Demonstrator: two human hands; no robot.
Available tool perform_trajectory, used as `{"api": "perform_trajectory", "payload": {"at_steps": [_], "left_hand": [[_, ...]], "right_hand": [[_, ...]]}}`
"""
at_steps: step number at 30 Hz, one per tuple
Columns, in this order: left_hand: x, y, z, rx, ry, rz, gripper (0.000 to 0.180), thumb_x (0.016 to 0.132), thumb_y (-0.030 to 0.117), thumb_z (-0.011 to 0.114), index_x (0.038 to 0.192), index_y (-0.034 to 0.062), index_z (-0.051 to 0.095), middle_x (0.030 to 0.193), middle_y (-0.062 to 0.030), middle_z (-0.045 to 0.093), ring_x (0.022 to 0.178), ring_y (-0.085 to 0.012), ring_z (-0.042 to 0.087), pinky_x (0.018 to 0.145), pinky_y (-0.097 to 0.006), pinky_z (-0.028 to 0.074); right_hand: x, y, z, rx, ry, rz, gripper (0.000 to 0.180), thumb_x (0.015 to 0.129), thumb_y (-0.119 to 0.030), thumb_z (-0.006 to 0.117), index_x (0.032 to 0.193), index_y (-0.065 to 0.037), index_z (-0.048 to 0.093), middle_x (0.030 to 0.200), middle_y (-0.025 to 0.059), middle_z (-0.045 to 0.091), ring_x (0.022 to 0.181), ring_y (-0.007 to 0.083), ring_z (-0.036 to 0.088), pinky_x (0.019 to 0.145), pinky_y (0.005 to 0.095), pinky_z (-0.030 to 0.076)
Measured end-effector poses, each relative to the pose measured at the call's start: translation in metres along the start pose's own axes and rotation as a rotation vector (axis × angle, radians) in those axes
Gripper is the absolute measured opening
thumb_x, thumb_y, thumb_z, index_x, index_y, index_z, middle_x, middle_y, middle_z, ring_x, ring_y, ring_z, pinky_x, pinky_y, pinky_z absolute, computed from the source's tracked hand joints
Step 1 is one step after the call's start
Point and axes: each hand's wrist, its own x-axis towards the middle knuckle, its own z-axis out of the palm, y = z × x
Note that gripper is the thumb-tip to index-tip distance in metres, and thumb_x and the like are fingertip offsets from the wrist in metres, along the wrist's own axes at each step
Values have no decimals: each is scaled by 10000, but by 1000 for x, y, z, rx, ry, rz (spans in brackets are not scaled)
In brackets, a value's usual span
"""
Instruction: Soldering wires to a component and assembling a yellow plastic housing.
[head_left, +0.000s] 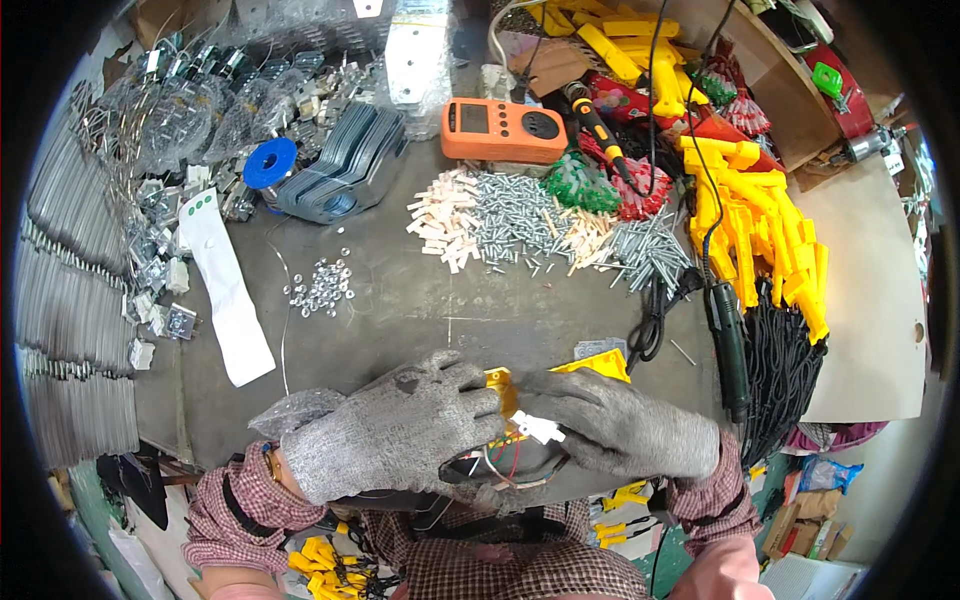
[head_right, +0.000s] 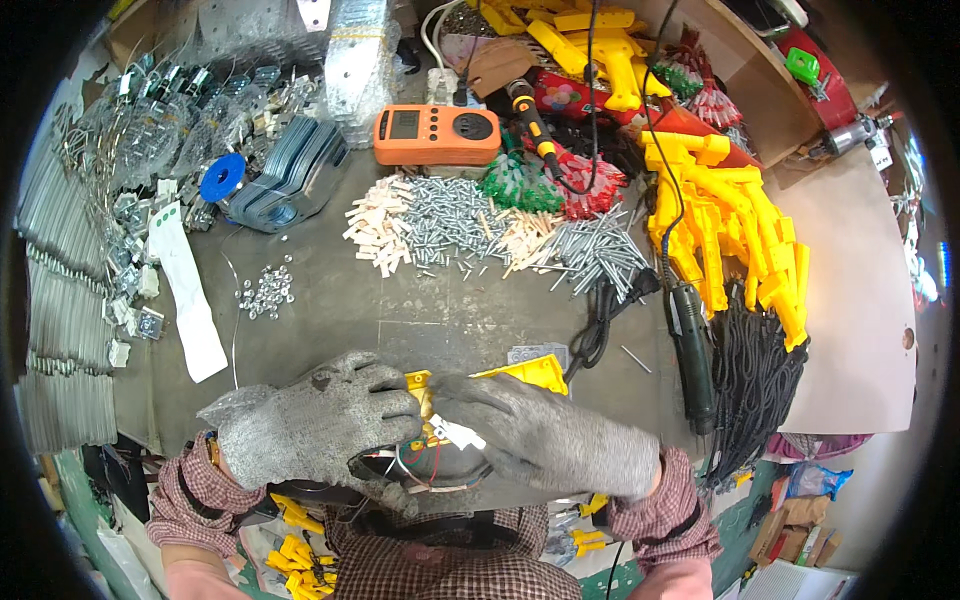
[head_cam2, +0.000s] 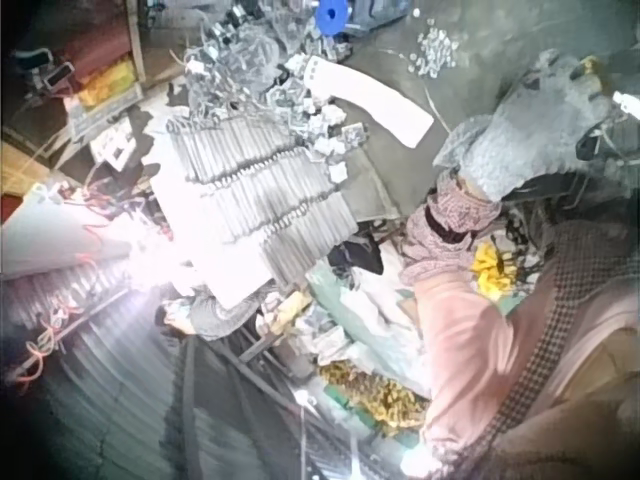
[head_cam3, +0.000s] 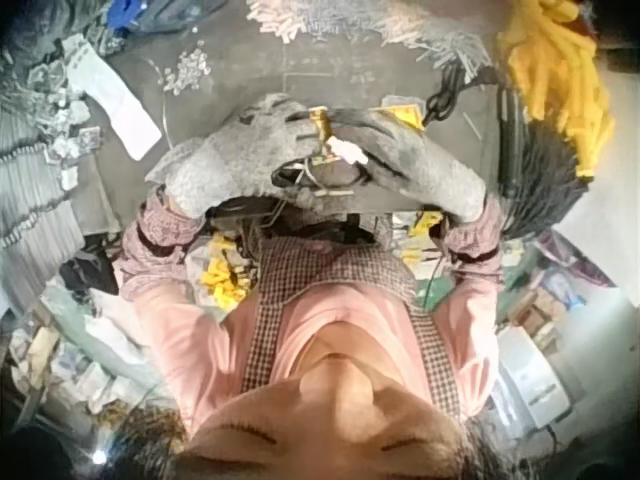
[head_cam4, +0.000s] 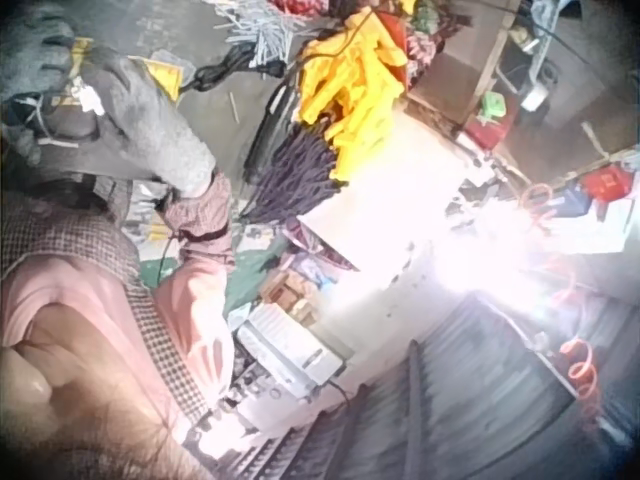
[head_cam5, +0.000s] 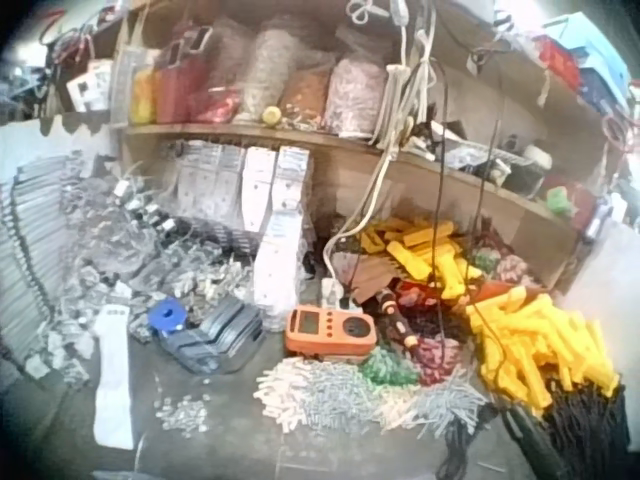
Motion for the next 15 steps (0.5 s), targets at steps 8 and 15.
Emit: {"api": "perform_trajectory", "payload": {"at_steps": [8,15], "left_hand": [[2,1,-2,58,40,20,748,934,722,496,1225,52,659,1183,-126,645,1217,-316,574,1168,-510,364],[4,1,3,92,89,26,701,922,698,534,1164,54,669,1150,-124,645,1195,-324,587,1165,-527,352]], "right_hand": [[7,21,-12,137,-90,-100,560,960,-118,612,1496,-41,466,1531,154,454,1416,339,445,1170,439,396],[8,29,-2,184,-48,-75,518,967,-129,603,1469,-63,497,1476,144,491,1355,352,486,1146,449,417]]}}
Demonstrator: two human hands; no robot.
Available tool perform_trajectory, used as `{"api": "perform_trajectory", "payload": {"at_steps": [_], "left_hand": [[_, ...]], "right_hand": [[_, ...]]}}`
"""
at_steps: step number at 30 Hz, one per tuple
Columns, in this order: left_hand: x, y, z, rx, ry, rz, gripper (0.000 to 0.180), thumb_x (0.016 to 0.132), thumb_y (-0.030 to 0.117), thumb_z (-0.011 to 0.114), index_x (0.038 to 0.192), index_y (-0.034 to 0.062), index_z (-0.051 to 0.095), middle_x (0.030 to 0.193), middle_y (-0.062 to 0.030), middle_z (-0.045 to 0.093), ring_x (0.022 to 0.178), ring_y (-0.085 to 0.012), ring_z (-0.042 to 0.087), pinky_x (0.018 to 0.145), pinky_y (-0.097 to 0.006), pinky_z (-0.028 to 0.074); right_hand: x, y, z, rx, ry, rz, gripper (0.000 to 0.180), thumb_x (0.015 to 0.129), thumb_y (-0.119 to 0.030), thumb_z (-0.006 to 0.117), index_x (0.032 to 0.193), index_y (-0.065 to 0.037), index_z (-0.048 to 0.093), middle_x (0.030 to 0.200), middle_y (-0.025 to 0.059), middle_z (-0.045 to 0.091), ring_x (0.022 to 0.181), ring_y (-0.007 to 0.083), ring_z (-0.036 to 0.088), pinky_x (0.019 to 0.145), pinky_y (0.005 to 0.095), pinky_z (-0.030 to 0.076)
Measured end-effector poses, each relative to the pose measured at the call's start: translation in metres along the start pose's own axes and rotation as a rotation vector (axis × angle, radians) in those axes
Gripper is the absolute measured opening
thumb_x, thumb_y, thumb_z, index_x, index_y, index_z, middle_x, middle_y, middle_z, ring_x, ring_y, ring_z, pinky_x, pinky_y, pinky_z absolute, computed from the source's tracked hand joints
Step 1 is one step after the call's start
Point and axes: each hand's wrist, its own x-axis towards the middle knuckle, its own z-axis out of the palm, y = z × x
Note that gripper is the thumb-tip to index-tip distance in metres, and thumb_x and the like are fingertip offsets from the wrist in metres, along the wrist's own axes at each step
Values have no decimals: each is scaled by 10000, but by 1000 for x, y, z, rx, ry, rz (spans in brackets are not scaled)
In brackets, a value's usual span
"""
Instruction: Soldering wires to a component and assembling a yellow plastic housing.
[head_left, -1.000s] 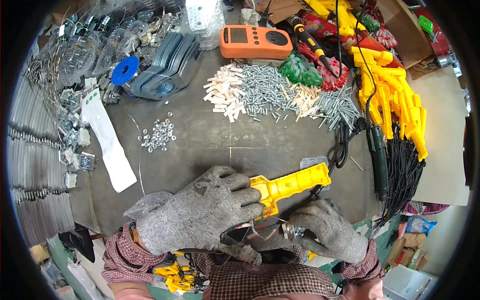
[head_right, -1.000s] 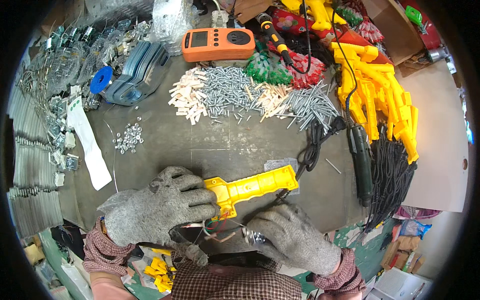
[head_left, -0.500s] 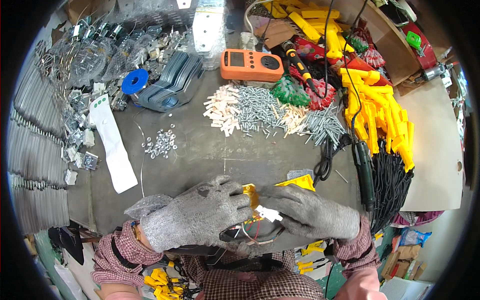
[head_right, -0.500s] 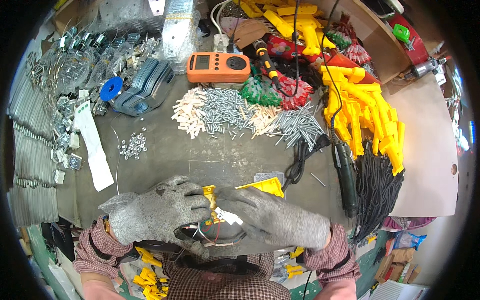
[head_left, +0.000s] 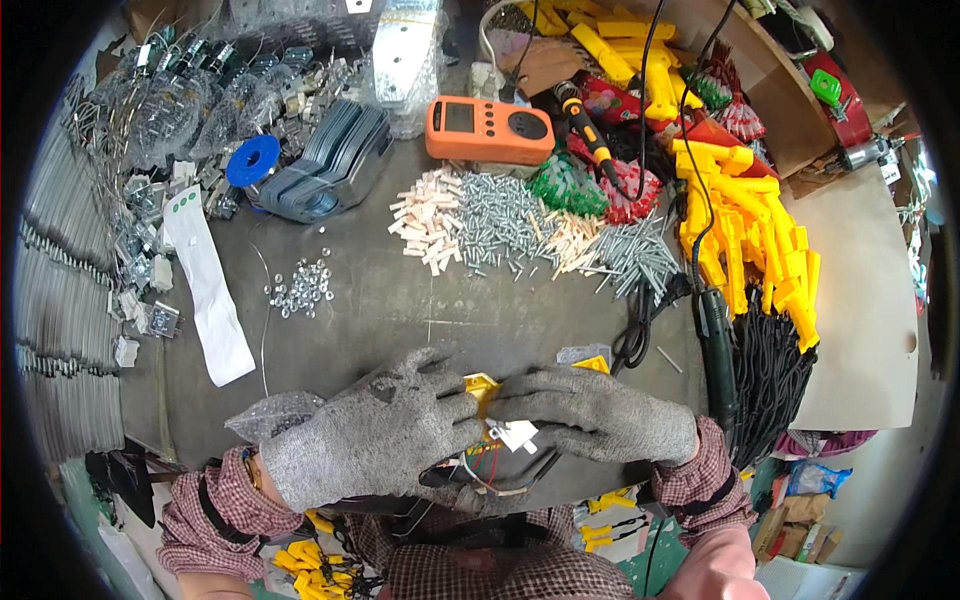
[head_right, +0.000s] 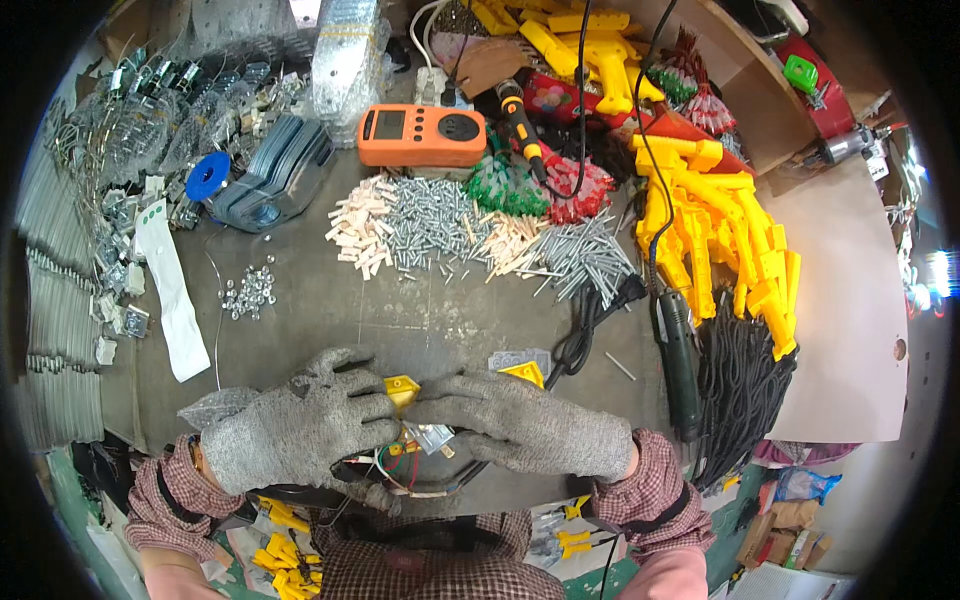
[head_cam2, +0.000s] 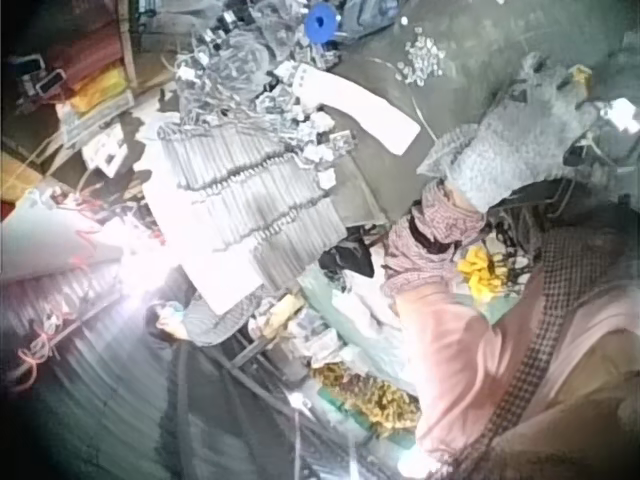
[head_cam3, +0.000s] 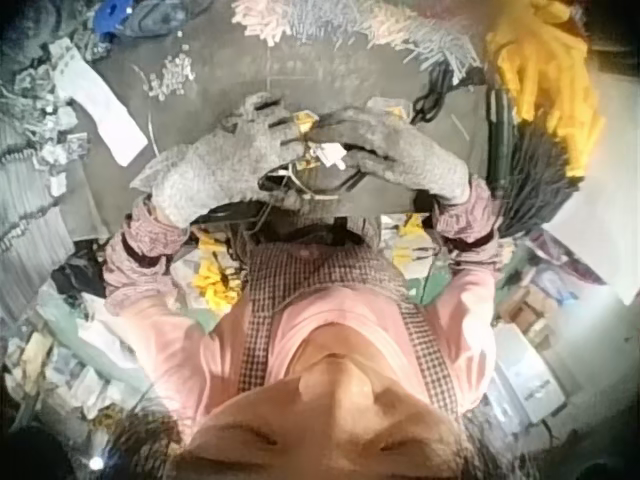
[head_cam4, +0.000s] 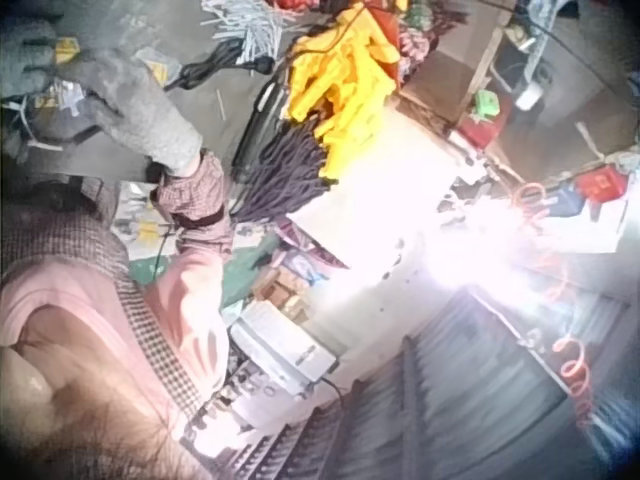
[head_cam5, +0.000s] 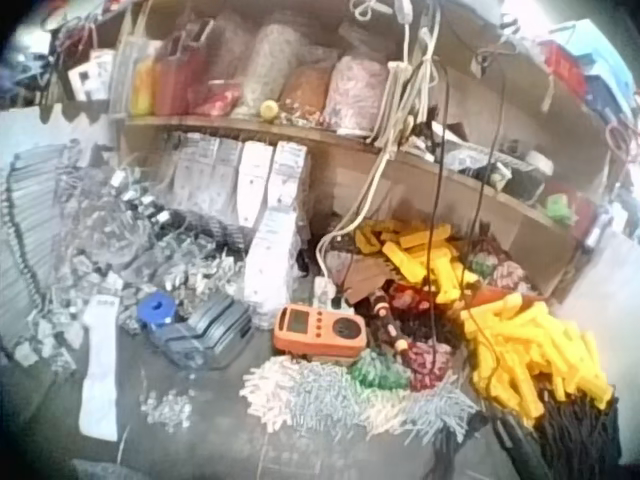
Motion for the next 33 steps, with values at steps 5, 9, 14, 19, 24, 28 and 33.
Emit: {"api": "perform_trajectory", "payload": {"at_steps": [5,9,14,19,24,28,33], "left_hand": [[-1,4,-3,20,-29,-33,725,823,691,636,1206,75,665,1229,-125,658,1263,-323,552,1191,-558,283],[-5,10,-5,130,26,-176,773,814,691,662,1233,42,641,1209,-145,653,1279,-342,529,1196,-565,266],[-9,8,-3,42,86,-209,859,840,756,584,1284,20,567,1246,-173,575,1287,-357,484,1165,-574,299],[-15,8,-4,-65,176,-169,788,844,715,627,1241,35,589,1244,-189,576,1282,-359,500,1165,-560,315],[-12,4,-4,-98,218,-38,645,821,626,707,1169,86,642,1094,-105,668,1197,-332,582,1154,-555,322],[-14,1,-2,-108,230,28,665,849,649,652,1191,80,622,1107,-109,664,1173,-289,594,1135,-556,358],[-14,-1,3,-141,252,33,673,830,646,675,1212,94,615,1172,-110,634,1173,-296,588,1104,-568,386]], "right_hand": [[2,-16,7,-234,32,32,493,954,-81,602,1438,-32,521,1450,161,504,1319,357,520,1116,458,433],[8,-26,5,-326,87,48,501,884,-55,624,1380,-60,555,1360,137,546,1232,308,582,1037,419,508],[15,-23,-2,-134,116,-3,410,946,-65,596,1354,-48,568,1291,147,565,1170,329,621,987,408,531],[16,-24,-3,-192,94,57,370,959,-109,608,1321,-40,577,1216,161,569,1134,339,629,931,414,544],[15,-27,11,-231,147,87,366,941,-105,622,1299,-41,586,1191,150,573,1102,327,636,893,406,549],[12,-24,26,-197,230,97,375,934,-114,630,1301,-50,591,1219,141,576,1125,320,616,924,411,531],[7,-15,39,-375,304,32,461,866,-129,677,1315,-56,601,1283,112,583,1180,313,577,983,441,503]]}}
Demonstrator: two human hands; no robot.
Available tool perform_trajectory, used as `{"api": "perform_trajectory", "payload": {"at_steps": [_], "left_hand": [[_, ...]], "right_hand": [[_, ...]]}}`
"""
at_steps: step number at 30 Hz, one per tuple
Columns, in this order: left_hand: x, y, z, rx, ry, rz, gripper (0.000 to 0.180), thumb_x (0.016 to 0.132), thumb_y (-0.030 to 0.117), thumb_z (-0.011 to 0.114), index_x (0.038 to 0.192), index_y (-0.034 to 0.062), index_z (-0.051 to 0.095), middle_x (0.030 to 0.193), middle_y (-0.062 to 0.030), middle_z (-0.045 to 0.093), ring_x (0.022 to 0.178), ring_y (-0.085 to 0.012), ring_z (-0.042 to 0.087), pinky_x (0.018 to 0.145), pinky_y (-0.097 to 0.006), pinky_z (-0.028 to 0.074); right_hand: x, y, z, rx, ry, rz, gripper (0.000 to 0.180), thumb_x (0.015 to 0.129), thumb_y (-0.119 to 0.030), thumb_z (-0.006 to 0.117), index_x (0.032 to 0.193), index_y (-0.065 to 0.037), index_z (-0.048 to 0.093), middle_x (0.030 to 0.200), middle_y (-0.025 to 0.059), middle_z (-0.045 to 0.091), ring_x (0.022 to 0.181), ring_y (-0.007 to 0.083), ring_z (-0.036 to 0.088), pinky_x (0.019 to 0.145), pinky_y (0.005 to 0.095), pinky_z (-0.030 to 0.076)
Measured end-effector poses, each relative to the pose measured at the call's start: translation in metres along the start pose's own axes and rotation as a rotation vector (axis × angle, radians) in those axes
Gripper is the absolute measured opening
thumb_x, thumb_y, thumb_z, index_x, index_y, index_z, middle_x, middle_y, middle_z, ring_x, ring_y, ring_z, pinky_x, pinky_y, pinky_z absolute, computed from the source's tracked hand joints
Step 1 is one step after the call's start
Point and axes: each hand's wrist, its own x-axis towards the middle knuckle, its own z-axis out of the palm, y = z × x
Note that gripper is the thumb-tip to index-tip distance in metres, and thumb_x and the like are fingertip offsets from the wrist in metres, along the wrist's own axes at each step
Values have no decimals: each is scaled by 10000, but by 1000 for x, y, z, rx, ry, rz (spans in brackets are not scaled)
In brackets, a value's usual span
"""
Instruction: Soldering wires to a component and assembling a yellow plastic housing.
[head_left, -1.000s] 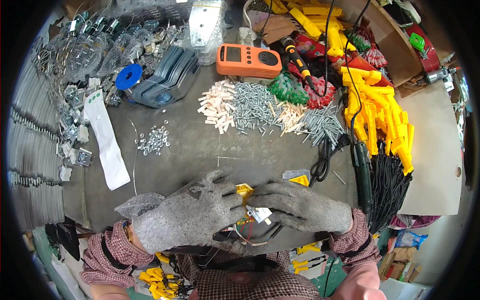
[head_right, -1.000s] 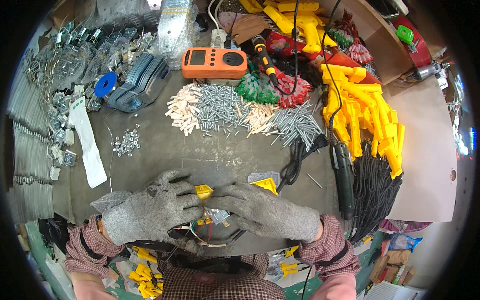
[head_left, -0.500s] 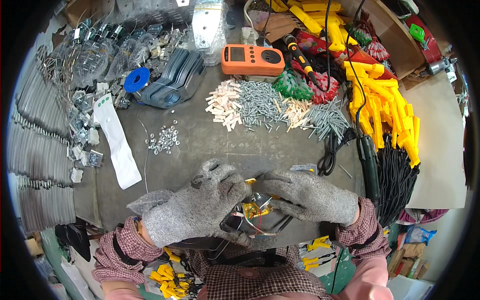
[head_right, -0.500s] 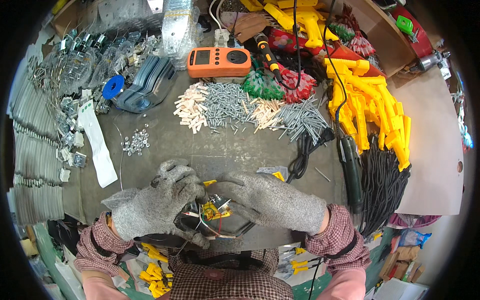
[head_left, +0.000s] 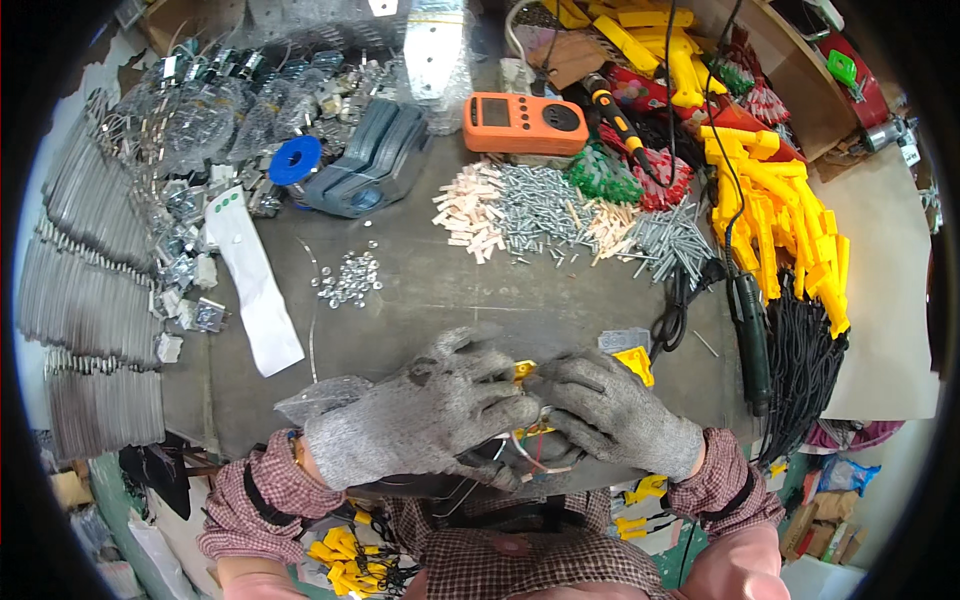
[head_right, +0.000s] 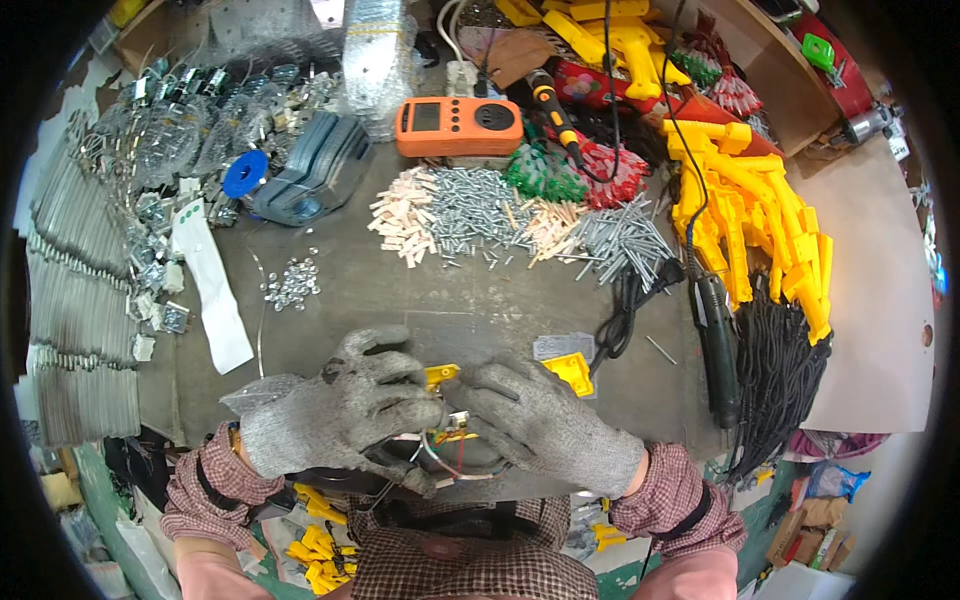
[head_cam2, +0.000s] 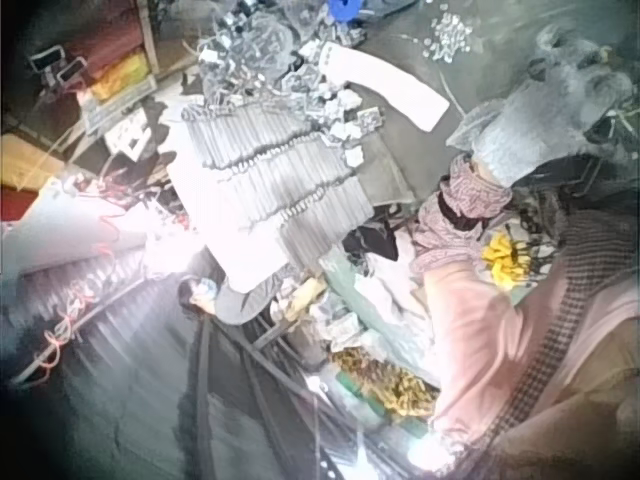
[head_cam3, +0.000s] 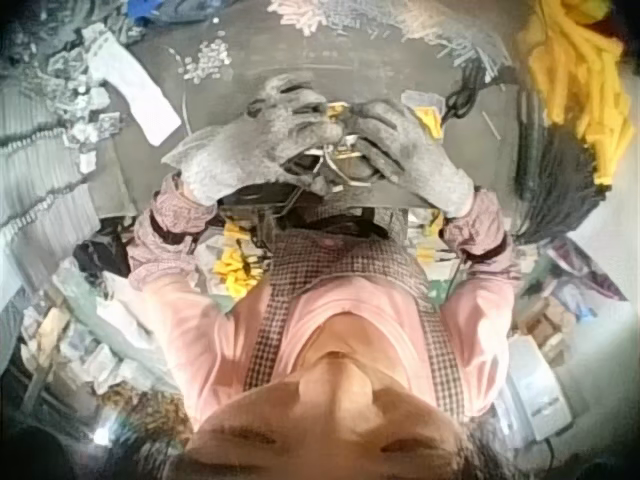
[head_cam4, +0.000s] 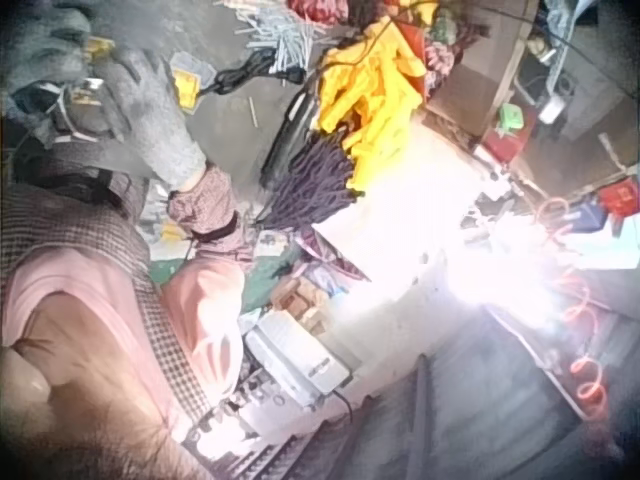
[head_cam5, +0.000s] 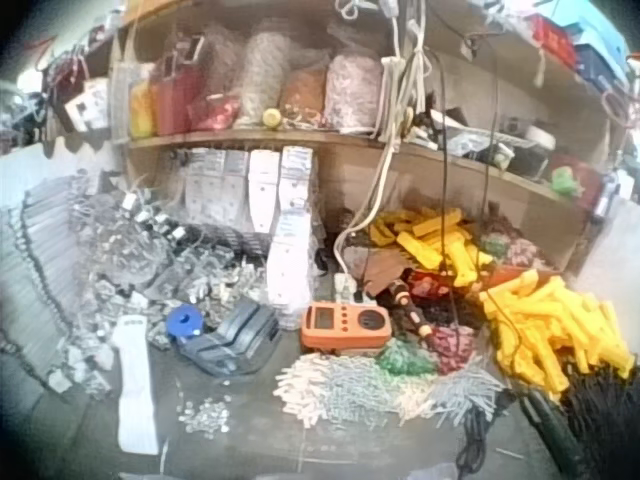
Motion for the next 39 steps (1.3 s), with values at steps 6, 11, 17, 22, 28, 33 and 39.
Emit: {"api": "perform_trajectory", "payload": {"at_steps": [6,11,17,22,28,33,39], "left_hand": [[-9,14,-20,-343,192,-155,647,713,485,870,1225,139,678,1115,-69,668,1211,-309,573,1073,-504,388],[-84,74,-32,208,-98,-394,442,747,358,825,1115,149,697,1093,-55,650,1138,-268,583,992,-451,438],[-142,93,6,362,-351,-414,322,767,272,783,1047,141,695,1058,-15,652,1100,-256,587,1014,-437,443],[-184,93,-52,-232,213,-810,212,848,184,796,993,105,661,904,-57,631,940,-221,653,925,-424,520],[-121,93,-26,20,917,-964,90,916,18,706,1000,25,674,1105,-99,678,1042,-206,646,947,-352,529],[-59,81,4,-598,843,-563,280,972,-73,571,1245,-11,590,1127,-134,660,1117,-248,648,1000,-370,530],[-39,77,12,-859,702,-682,314,963,-115,537,1265,-42,581,1216,-134,627,1130,-182,636,1007,-324,522]], "right_hand": [[-9,-12,13,-158,80,54,594,767,-132,743,1349,-103,627,1310,113,582,1195,332,568,1009,450,501],[-18,-15,-19,-41,194,58,552,869,-144,739,1393,-55,591,1332,178,575,1203,378,574,1023,461,489],[13,42,-72,727,478,647,544,925,-102,643,1448,-12,524,1378,148,596,1176,217,605,972,342,499],[58,118,-85,473,634,563,607,963,-201,638,1512,-41,435,1339,103,576,1081,154,588,895,273,491],[121,147,-117,259,606,325,374,942,-112,705,1303,-62,618,1225,105,658,1074,173,620,929,298,507],[81,53,-129,63,948,213,209,1006,-155,660,1177,-36,646,867,15,677,681,47,537,601,204,428],[47,21,-63,1198,891,481,305,1081,-369,476,1053,-94,605,627,-44,511,408,50,384,373,213,284]]}}
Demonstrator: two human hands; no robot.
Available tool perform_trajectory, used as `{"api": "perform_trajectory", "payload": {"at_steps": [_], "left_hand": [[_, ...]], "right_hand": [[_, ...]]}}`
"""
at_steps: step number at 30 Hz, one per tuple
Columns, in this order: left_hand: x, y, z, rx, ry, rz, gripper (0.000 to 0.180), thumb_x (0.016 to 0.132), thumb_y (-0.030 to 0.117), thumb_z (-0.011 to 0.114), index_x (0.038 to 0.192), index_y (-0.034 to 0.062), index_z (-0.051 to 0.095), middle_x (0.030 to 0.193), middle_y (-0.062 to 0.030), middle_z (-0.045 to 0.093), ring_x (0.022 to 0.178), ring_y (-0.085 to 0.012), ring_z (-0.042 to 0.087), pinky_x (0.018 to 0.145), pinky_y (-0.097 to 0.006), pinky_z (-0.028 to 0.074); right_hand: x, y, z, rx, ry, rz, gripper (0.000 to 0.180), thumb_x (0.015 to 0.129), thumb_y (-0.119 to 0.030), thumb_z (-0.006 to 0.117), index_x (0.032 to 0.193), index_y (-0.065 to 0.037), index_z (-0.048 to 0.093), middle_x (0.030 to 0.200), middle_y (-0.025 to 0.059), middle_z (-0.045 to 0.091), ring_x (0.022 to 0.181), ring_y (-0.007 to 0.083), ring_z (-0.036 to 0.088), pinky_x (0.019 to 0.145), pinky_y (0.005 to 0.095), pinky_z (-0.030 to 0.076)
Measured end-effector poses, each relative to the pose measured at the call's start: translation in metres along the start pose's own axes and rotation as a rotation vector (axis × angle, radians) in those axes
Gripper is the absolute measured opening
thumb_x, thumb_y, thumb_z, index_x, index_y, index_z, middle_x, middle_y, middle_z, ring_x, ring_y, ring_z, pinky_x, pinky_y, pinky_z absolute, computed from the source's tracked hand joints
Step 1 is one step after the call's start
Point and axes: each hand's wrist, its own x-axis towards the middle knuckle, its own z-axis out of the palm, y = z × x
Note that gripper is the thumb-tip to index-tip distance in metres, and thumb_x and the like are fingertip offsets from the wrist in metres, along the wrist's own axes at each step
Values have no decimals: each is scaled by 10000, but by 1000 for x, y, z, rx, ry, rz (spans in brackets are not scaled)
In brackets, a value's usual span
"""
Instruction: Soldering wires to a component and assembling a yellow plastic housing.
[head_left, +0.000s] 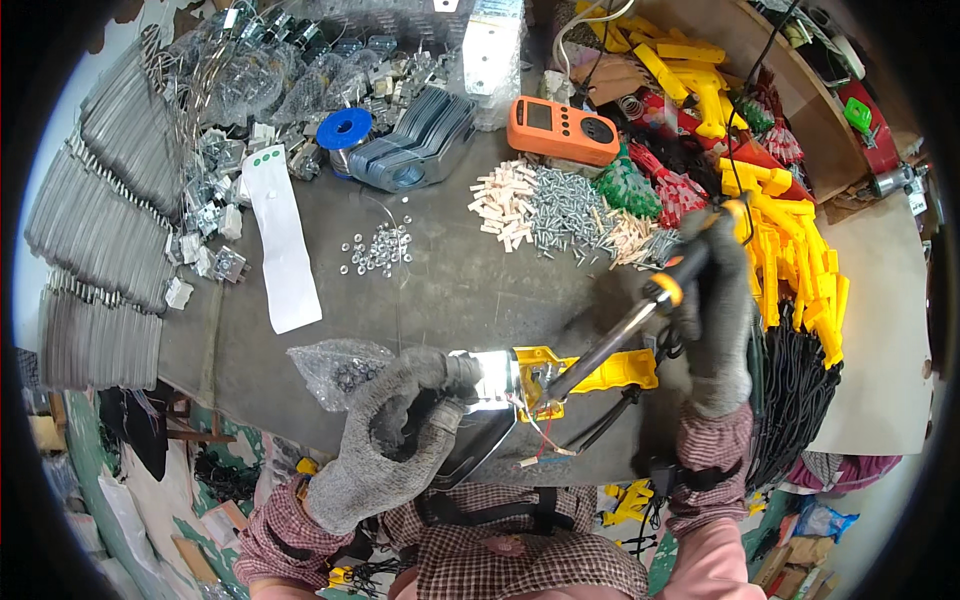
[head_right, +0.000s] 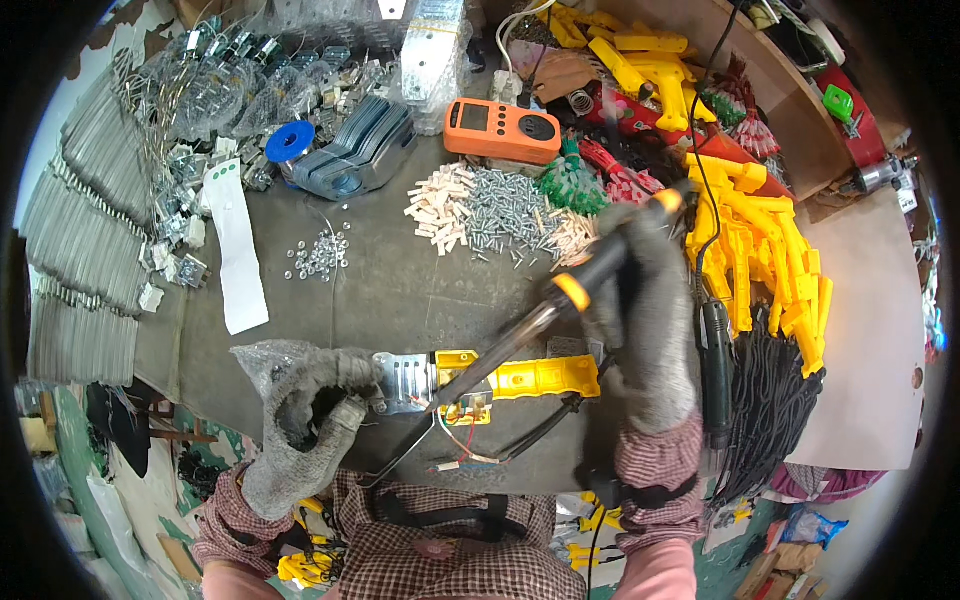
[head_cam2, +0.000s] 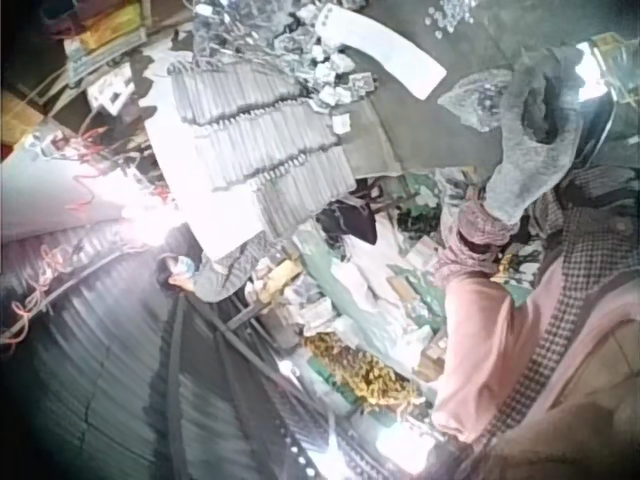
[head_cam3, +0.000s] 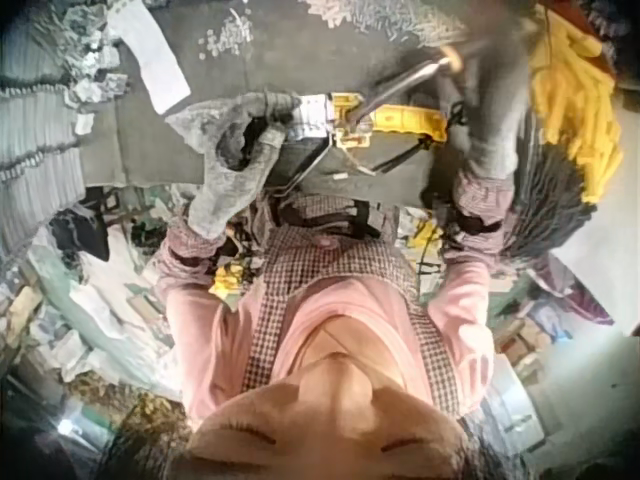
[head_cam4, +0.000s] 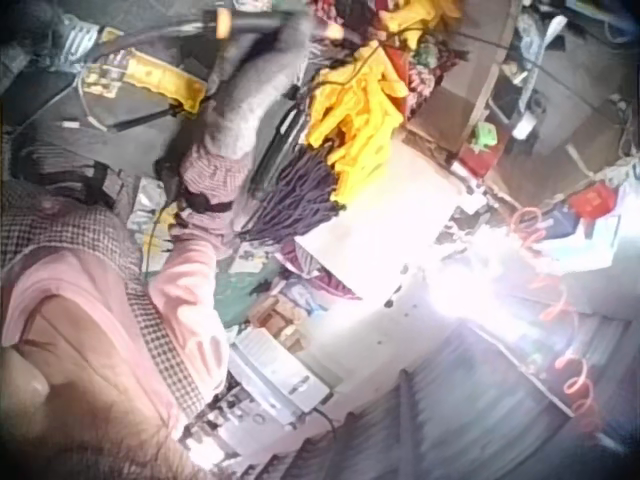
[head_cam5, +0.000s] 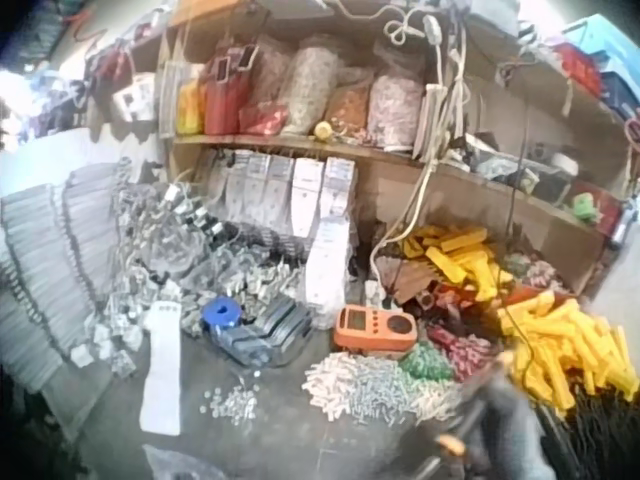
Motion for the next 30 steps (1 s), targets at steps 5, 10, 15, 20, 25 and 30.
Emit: {"api": "perform_trajectory", "payload": {"at_steps": [5,10,15,20,25,30], "left_hand": [[-5,-8,4,6,67,-12,378,957,-132,535,1322,-36,562,1228,-127,630,1134,-175,639,1012,-315,522],[-1,-9,3,59,82,21,383,958,-120,540,1331,-34,555,1251,-128,629,1139,-173,637,1002,-305,525],[1,-12,4,25,93,35,387,956,-118,538,1333,-33,548,1274,-132,625,1143,-176,638,989,-304,533],[2,-16,2,114,80,99,403,946,-134,540,1336,-31,536,1284,-140,622,1135,-172,641,975,-290,541],[2,-17,7,94,125,95,367,951,-122,533,1309,-41,551,1238,-138,635,1109,-167,642,980,-292,531],[2,-28,6,128,105,178,537,928,-171,550,1430,-20,433,1331,-178,600,1152,-216,652,1012,-303,544]], "right_hand": [[19,50,-9,74,-131,201,329,1088,-339,475,1076,-44,620,514,8,530,301,89,333,301,236,271],[24,59,-19,71,-241,198,342,1095,-346,463,1095,-45,626,508,11,522,304,92,328,315,233,260],[28,63,-21,152,-309,206,341,1100,-346,456,1107,-52,629,505,7,514,304,96,313,321,237,251],[25,59,-13,13,-208,188,346,1098,-356,458,1111,-54,627,498,0,502,310,96,305,332,238,266],[21,56,-4,33,-161,209,356,1079,-375,447,851,-120,544,446,-17,401,340,123,282,378,282,293],[24,59,-10,43,-209,157,333,1083,-372,456,921,-103,566,468,-14,428,339,113,295,373,264,288]]}}
